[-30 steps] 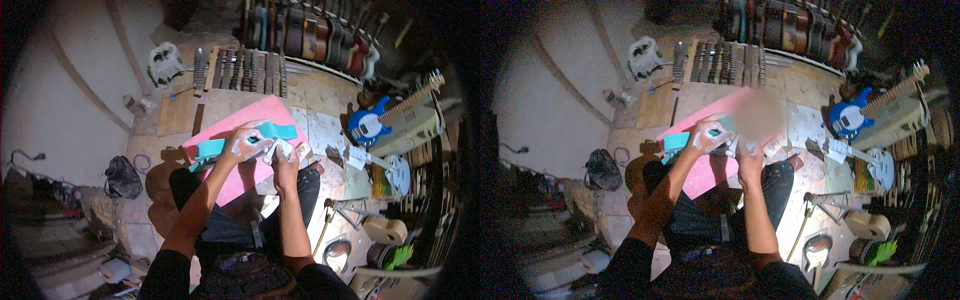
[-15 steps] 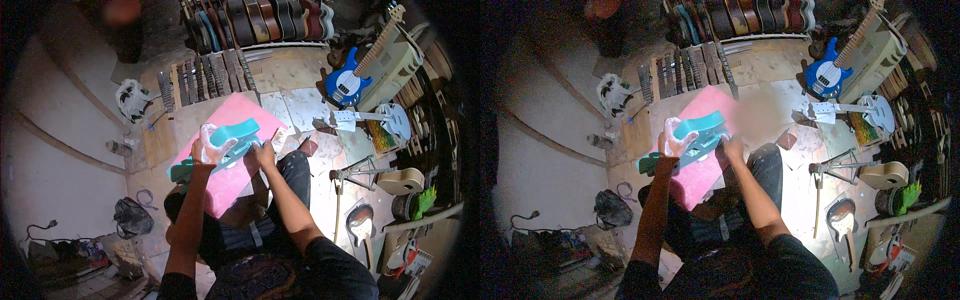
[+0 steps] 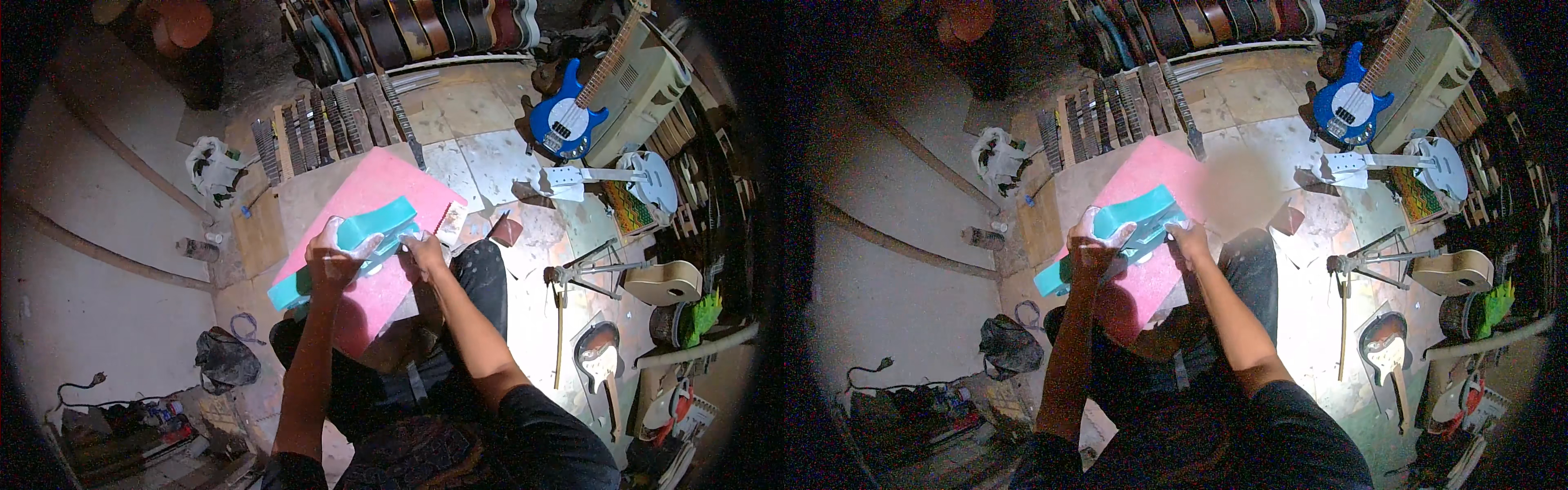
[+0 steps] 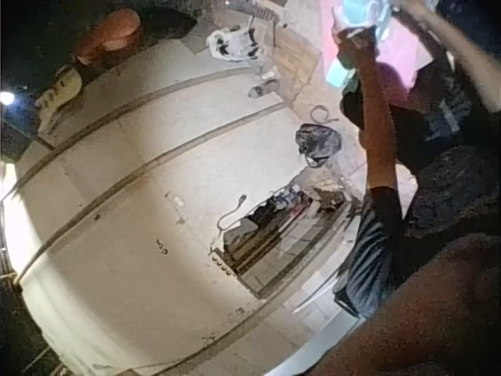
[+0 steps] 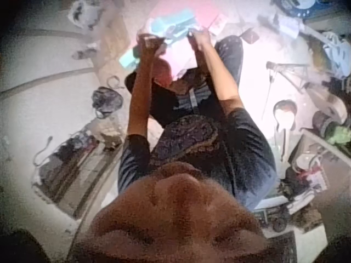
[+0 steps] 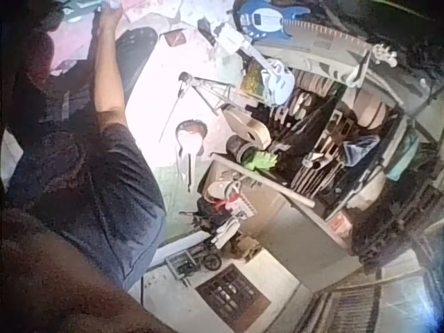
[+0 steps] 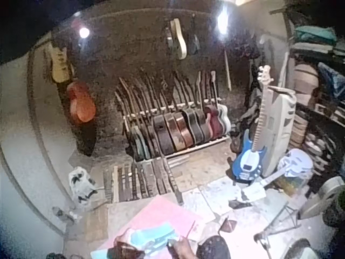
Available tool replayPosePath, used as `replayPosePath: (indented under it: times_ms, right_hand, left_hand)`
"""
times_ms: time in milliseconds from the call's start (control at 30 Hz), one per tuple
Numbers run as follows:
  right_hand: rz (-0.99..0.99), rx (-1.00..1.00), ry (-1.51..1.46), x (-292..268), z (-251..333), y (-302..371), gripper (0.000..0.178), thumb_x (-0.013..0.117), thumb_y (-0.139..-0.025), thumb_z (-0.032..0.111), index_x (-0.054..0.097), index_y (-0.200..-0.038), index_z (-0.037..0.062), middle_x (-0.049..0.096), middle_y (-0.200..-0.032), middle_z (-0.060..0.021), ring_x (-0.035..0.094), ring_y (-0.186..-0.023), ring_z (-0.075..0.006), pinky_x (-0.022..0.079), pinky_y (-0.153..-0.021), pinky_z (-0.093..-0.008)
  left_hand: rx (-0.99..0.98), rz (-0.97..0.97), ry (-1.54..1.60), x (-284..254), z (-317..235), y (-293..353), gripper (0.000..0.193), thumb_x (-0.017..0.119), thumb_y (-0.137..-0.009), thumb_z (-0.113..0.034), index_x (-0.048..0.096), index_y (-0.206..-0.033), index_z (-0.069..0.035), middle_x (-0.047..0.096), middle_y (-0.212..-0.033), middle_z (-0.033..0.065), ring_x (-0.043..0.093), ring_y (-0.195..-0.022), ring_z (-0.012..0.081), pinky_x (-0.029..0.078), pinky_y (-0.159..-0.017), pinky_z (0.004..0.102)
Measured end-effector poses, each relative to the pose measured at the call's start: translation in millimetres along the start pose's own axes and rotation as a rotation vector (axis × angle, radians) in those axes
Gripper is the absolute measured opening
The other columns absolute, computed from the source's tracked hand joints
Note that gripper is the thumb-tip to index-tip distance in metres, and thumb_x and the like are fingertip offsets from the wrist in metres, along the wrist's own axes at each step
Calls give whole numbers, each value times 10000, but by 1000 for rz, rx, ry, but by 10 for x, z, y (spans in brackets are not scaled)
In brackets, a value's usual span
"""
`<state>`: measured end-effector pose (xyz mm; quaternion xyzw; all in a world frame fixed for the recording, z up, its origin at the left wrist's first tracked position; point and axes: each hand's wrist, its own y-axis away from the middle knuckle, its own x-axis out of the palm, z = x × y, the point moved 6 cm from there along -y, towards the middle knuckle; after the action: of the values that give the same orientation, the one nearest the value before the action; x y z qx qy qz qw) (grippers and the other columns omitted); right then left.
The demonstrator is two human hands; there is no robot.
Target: The person applies a white compound to the surface of a teal guitar body using a cloth, rubbing it across the front and sides of the instrument.
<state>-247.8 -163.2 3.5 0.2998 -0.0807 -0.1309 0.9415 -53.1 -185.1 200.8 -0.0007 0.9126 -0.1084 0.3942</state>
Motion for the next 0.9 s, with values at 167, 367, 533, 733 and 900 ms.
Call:
replayPosePath:
  times_ms: [167,367,533,733,900]
  right_hand:
    - [-248,-453,224,-140,-67,-151,322,797,-872,221,636,-1013,-20,680,-769,-162,657,-665,-305,507,-622,-442]
    - [-226,-390,238,-76,80,-82,247,785,-882,183,655,-972,-7,696,-834,-103,676,-762,-249,530,-682,-404]
    - [86,165,-319,156,-196,-73,308,809,-841,187,665,-1006,-30,732,-887,-140,675,-770,-270,531,-730,-420]
    - [-225,-308,-55,-7,-86,-140,255,784,-861,148,691,-1026,-24,687,-814,-96,663,-729,-235,535,-679,-392]
    - [156,178,-213,97,-61,10,208,763,-898,141,640,-955,-16,687,-823,-120,638,-696,-178,505,-575,-331]
  left_hand:
    - [-164,105,-27,82,-61,-24,538,885,-774,-430,677,-1062,-26,762,-875,173,770,-815,291,596,-725,426]
    - [-130,125,-70,-29,-102,-95,557,883,-772,-452,672,-1076,-35,760,-898,189,766,-836,335,595,-729,446]
    - [-97,68,-63,-73,-42,-82,583,881,-765,-479,670,-1071,-29,757,-896,192,765,-835,337,592,-730,448]
    - [-37,16,-30,11,-128,-82,555,883,-753,-493,671,-1002,-44,744,-832,169,756,-765,328,587,-699,436]
    - [27,-62,-12,-72,-116,-53,515,903,-729,-475,653,-902,-59,715,-733,146,737,-680,329,575,-630,427]
